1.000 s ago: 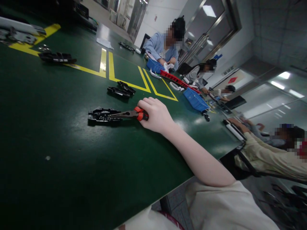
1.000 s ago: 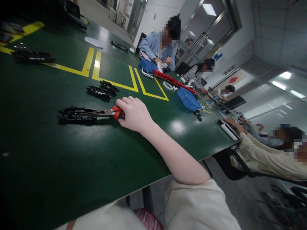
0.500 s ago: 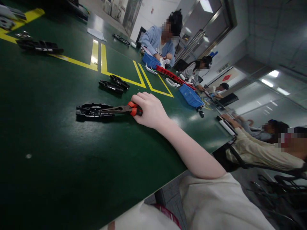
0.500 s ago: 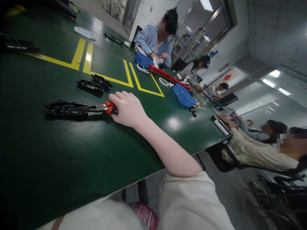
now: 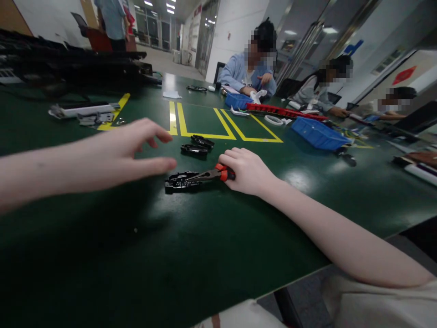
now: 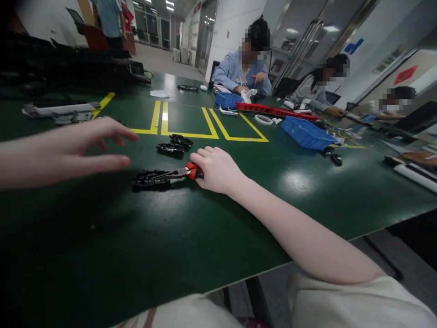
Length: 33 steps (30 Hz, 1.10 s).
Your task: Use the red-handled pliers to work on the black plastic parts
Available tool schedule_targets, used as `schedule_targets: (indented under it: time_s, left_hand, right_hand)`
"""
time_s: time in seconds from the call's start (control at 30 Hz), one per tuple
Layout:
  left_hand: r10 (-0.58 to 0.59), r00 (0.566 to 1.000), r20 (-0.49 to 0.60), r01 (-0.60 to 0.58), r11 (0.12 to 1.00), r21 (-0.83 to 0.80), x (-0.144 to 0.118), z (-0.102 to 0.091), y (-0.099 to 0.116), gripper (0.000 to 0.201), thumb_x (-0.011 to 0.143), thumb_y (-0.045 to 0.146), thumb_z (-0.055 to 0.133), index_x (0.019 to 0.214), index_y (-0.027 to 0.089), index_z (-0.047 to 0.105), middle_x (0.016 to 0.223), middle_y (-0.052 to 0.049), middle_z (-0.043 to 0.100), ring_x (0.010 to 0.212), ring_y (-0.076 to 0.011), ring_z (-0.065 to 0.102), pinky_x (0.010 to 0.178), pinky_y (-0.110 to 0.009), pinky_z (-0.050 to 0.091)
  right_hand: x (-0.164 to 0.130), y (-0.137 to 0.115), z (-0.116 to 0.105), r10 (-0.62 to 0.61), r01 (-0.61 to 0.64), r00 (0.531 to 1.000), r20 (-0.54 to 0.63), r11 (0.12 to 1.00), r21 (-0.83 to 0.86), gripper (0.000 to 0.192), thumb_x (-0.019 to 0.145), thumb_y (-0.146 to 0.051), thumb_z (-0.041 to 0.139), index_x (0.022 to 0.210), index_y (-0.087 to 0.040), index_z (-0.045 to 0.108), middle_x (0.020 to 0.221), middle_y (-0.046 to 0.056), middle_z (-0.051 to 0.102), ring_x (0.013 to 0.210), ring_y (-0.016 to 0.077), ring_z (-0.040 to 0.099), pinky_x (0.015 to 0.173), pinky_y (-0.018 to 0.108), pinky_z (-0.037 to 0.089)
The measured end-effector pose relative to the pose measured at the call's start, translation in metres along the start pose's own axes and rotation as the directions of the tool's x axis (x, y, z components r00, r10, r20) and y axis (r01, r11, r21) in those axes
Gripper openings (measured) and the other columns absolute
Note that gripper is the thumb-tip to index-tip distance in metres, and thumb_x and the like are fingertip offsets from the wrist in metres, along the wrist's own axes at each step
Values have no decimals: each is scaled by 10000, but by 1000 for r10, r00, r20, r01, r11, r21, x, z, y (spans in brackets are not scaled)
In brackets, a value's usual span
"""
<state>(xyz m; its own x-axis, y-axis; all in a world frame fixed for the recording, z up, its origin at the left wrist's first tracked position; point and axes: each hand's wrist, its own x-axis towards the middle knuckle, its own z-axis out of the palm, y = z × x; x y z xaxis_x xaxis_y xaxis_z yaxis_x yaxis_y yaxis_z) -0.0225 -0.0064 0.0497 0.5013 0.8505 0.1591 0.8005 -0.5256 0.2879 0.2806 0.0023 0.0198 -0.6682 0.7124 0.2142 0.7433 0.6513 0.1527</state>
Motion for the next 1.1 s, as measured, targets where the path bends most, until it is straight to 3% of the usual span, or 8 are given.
schedule_targets:
  time_s: [0.1,0.23,0.4,0.6,0.83,1.1]
  left_hand:
    - [72,996,45,-73,997,19,-4,28,12,813,799,801,522,1332,188,570,1316,-101,579,1122,-311,584,943,-445,500]
    - [101,995,4,-101,993,54,-3,51,20,673,861,738,491,1232,192,618,1245,-105,593,1079,-299,570,898,-436,501]
    - [116,993,31,-116,993,-11,-3,49,21,474,947,603,456,1140,193,595,1182,-87,618,976,-249,619,784,-359,511]
    - [145,987,74,-140,988,-63,-7,46,25,484,962,530,447,1308,200,524,1240,-88,668,1026,-247,663,830,-354,513]
    - [134,985,106,-130,991,-38,-5,43,28,406,929,538,464,1069,183,601,976,-65,712,789,-214,652,656,-304,459]
    - [156,980,121,-152,988,-42,-6,40,32,353,927,459,471,1113,176,572,916,-55,716,734,-198,642,630,-286,434]
  right_hand:
    - [0,0,-1,6,-6,1000,8,1000,-21,112,738,-202,567,849,-189,557,818,60,578,786,214,459,695,329,322]
    - [0,0,-2,10,-9,1000,26,999,-35,114,749,-211,582,858,-185,560,831,64,587,796,216,475,698,326,328]
    - [0,-1,-3,7,-7,1000,23,1000,-15,99,752,-209,581,846,-192,552,826,66,599,786,219,490,695,328,340]
    - [-2,-6,-8,7,-7,1000,16,1000,21,98,744,-202,586,835,-197,551,822,65,611,775,219,506,688,334,350]
    - [0,-12,-9,-5,5,1000,15,999,40,94,736,-207,584,821,-205,545,813,61,610,769,219,510,675,333,349]
    - [2,-14,-9,-4,2,1000,17,997,83,91,734,-203,585,800,-215,523,808,57,609,761,218,524,675,334,364]
